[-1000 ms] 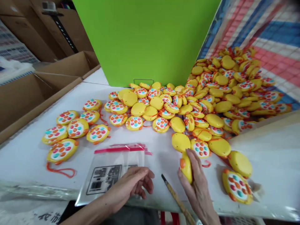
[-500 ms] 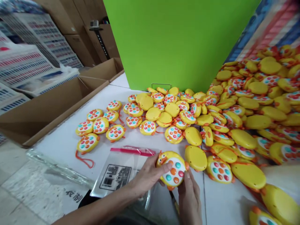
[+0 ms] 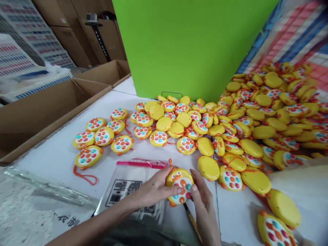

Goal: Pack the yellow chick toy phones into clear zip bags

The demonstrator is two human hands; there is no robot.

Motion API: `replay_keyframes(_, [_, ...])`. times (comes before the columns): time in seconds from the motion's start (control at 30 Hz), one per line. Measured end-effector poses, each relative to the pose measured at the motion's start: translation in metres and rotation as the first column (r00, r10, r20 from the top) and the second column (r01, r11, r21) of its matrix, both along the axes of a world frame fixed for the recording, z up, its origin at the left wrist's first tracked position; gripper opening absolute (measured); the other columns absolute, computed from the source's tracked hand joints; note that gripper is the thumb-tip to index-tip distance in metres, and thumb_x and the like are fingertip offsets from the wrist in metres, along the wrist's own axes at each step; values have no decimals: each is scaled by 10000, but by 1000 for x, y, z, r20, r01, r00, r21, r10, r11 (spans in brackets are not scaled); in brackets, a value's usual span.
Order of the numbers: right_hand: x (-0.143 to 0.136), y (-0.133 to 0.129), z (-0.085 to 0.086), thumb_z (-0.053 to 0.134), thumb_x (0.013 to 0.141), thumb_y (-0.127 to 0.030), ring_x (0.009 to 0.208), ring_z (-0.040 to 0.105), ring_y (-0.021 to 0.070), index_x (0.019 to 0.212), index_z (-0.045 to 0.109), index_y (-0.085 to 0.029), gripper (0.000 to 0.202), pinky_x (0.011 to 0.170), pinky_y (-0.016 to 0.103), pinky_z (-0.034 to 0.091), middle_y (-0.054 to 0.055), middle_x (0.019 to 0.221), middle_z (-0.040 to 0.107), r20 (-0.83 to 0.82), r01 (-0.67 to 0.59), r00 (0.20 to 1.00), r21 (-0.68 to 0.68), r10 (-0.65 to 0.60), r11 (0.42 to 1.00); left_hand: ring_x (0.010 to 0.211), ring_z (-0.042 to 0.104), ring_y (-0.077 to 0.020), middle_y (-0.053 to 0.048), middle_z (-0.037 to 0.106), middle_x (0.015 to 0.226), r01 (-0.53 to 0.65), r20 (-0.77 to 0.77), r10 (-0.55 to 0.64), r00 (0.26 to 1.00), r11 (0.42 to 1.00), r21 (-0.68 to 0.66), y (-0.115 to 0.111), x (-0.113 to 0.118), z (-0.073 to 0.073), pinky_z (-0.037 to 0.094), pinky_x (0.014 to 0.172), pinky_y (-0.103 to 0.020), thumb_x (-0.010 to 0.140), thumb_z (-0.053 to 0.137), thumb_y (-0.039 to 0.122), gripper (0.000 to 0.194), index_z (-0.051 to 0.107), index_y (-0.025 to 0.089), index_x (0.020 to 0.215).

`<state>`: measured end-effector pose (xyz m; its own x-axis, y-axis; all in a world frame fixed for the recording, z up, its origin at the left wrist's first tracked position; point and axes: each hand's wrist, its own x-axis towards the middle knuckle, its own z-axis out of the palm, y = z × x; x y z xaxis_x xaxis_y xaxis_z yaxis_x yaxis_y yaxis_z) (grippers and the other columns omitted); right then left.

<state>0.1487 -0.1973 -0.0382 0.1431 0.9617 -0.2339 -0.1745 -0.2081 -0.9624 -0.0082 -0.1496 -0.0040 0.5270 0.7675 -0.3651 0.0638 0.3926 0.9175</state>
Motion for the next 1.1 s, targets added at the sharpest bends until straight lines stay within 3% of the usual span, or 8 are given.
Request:
replay_keyframes(0.13, [-15,14,9,614,790,-394,785,608,179,966,594,-170,286,696,267,499,39,871,663,130,-119,985,66,110,991,883,551,-171,-20,570,974,-6,109,7,994,1000,-13,-6,-15,-1,471,746,-262,750,669,320,471,489,181,1162])
replay_keyframes(0.4, [-56,16,11,464,873,-467,1130,536,231,1230,509,-227,433,946,368,436,68,1244,578,-77,-214,973,64,219,975,944,578,-222,-69,607,1024,-192,173,203,964,978,-79,-7,-66,2,485,800,-323,748,674,326,509,482,153,1185])
replay_keyframes(0.57, [-85,30,16,633,765,-422,1000,611,251,1103,602,-174,420,850,343,500,86,1100,662,127,-288,951,42,280,957,967,554,-211,-40,604,1035,-198,31,196,980,974,113,-15,-92,6,466,821,-292,729,684,329,489,518,192,1168])
replay_keyframes(0.63, [-98,34,18,623,774,-422,977,622,253,1073,607,-170,392,825,345,512,91,1076,670,111,-309,946,27,304,951,973,553,-207,-38,603,1047,-237,15,236,972,966,106,-15,-102,7,466,823,-289,725,688,313,483,522,199,1163])
replay_keyframes(0.77, [-119,35,19,540,811,-489,1001,615,251,1173,546,-199,464,786,362,536,98,1181,619,-47,-259,965,-29,257,966,901,598,-212,-65,621,1024,-378,204,391,897,920,-99,-5,-120,2,491,784,-317,679,728,298,532,510,160,1144])
replay_keyframes(0.83, [-126,33,21,563,792,-492,1027,603,254,1221,513,-208,517,785,366,541,98,1218,597,-51,-223,974,-41,220,974,859,617,-227,-87,636,992,-427,222,454,863,890,-161,-1,-125,-2,500,756,-334,662,743,306,530,528,129,1114])
replay_keyframes(0.97, [-133,32,23,660,736,-412,980,627,251,1186,533,-184,520,803,355,544,108,1120,646,95,-146,985,-13,147,989,1007,578,-256,-102,599,1136,-462,213,491,845,870,-173,0,-129,-10,497,814,-354,718,701,343,526,514,162,1176])
replay_keyframes(1.1, [-130,39,19,604,773,-444,1036,602,261,1205,527,-187,509,840,378,525,109,1183,613,73,-194,978,-14,195,981,1119,515,-256,-77,555,1226,-460,173,475,863,880,-120,0,-134,-14,465,897,-350,739,676,376,546,497,203,1225])
